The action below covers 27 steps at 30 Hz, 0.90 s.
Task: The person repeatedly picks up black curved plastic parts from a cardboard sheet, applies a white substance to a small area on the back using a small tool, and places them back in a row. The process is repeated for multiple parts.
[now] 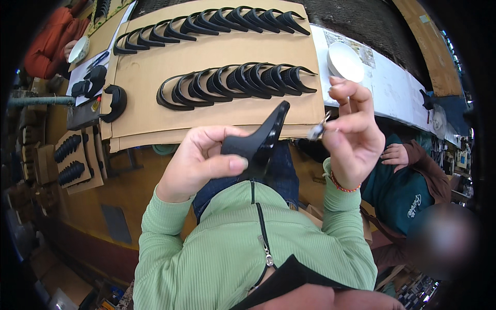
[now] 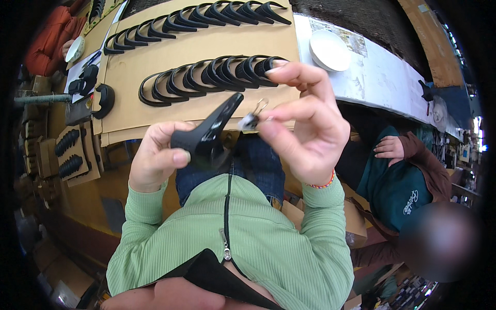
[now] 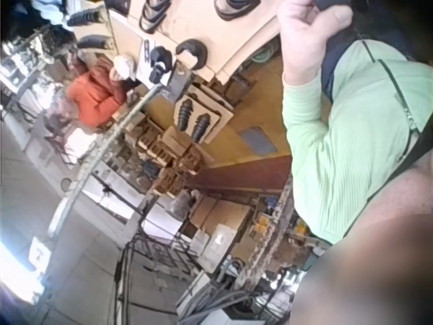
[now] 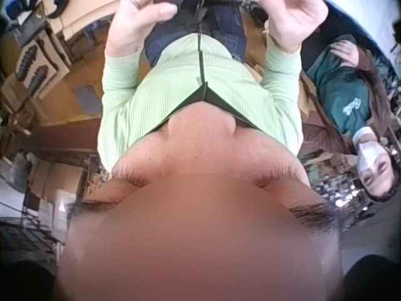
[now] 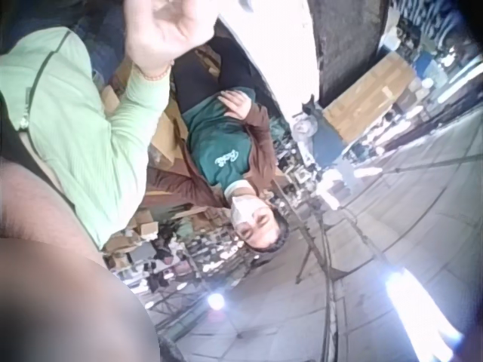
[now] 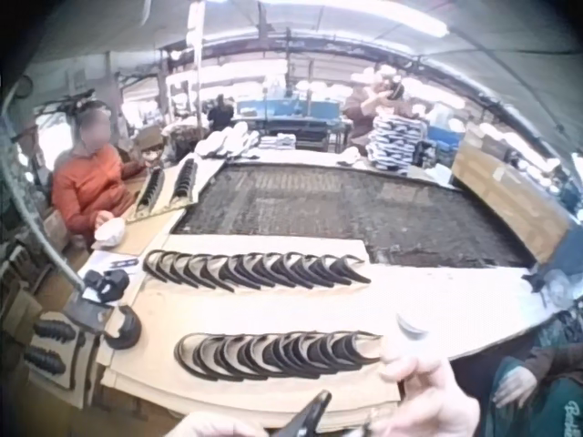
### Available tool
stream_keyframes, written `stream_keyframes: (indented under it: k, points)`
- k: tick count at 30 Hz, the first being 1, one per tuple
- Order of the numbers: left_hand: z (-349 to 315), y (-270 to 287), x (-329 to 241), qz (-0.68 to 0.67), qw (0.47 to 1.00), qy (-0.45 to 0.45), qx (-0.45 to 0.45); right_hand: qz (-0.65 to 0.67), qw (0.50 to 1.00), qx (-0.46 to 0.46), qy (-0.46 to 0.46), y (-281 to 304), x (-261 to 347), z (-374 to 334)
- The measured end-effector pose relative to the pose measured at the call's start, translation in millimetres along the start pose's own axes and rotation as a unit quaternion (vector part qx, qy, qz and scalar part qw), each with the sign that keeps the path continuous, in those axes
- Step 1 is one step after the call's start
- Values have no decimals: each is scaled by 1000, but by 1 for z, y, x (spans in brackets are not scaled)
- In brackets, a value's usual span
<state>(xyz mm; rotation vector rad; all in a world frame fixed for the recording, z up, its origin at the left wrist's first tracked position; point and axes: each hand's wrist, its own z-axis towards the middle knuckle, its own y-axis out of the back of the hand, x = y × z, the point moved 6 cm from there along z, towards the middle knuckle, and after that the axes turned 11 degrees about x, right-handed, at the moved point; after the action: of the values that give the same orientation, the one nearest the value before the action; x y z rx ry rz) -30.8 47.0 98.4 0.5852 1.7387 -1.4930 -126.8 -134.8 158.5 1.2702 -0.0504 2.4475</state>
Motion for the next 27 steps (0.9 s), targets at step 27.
stream_keyframes:
  k: [27]
  points:
    - [-5,-21,5,105,994,-3,-25,-192,972,133,-14,-34,8,13]
